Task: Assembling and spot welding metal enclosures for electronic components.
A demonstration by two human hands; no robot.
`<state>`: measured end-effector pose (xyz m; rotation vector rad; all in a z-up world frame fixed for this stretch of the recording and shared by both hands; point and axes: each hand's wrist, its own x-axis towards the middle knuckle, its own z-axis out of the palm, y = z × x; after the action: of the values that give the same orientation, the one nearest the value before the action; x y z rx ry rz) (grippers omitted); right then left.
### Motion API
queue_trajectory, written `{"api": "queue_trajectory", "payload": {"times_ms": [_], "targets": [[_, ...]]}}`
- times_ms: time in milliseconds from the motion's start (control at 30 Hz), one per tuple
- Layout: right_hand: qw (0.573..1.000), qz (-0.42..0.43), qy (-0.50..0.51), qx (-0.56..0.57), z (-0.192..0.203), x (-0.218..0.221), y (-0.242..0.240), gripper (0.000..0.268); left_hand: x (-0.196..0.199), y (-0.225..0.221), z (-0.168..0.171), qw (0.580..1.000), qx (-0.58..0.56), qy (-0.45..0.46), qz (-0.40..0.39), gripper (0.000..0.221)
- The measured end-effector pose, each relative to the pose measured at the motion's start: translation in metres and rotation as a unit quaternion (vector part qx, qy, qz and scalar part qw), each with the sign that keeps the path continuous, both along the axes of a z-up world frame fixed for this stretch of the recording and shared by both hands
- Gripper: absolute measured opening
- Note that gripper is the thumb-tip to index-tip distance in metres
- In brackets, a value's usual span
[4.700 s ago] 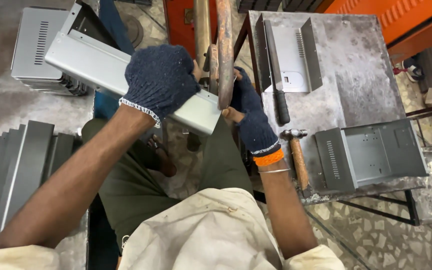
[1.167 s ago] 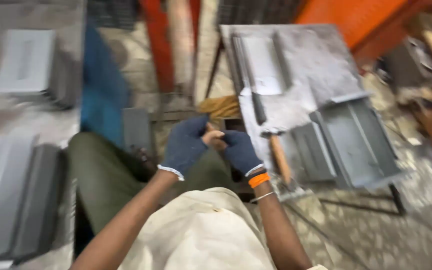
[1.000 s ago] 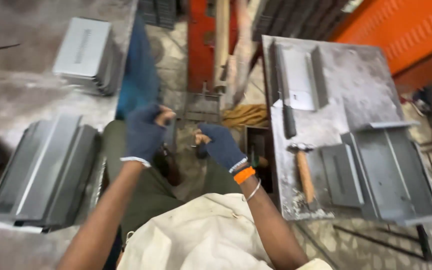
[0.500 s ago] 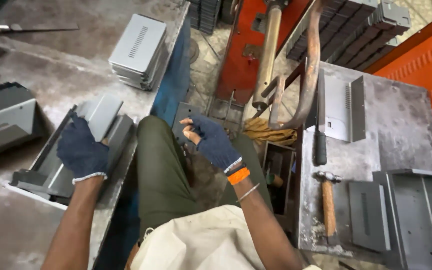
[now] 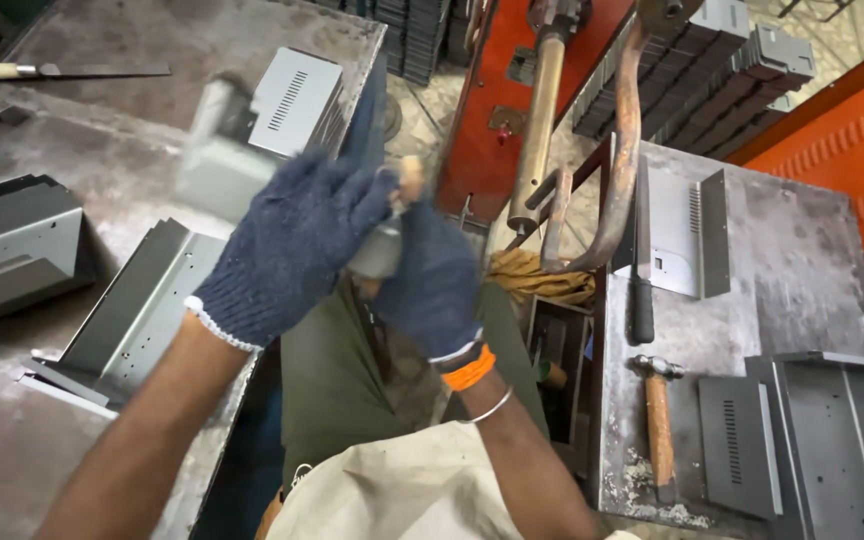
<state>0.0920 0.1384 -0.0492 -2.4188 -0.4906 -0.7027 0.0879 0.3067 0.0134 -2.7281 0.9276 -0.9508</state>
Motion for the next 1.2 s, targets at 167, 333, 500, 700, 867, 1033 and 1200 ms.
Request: {"api": "queue_trajectory", "payload": {"times_ms": [167, 333, 500, 700, 867, 1033, 1200], "targets": [[0.988, -0.096, 0.001, 0.123, -0.021, 0.013, -0.012, 0.1, 0.036, 0.003, -0.048, 0.985, -0.09, -0.11, 0.101, 0.049], [0.973, -0.18, 0.013, 0.14, -0.047, 0.039, -0.02, 0.075, 0.109, 0.03, -0.106, 0.938, -0.325, -0.067, 0.098, 0.056], [0.939, -0.298, 0.143, 0.098, -0.122, 0.061, -0.034, 0.107, 0.2, 0.072, -0.19, 0.936, -0.149, 0.096, 0.303, 0.1], [0.916, -0.325, 0.207, 0.11, -0.153, 0.076, -0.044, 0.113, 0.265, 0.089, -0.28, 0.926, -0.114, 0.135, 0.334, 0.047], [0.909, -0.314, 0.248, 0.118, -0.131, 0.067, -0.04, 0.11, 0.274, 0.09, -0.235, 0.924, -0.086, 0.2, 0.315, 0.018], [0.902, -0.312, 0.272, 0.125, -0.12, 0.062, -0.037, 0.114, 0.297, 0.142, -0.18, 0.924, -0.16, 0.157, 0.31, 0.022], [0.908, -0.298, 0.244, 0.164, -0.092, 0.052, -0.031, 0.107, 0.22, 0.15, -0.135, 0.673, -0.738, -0.027, 0.034, 0.032]]}}
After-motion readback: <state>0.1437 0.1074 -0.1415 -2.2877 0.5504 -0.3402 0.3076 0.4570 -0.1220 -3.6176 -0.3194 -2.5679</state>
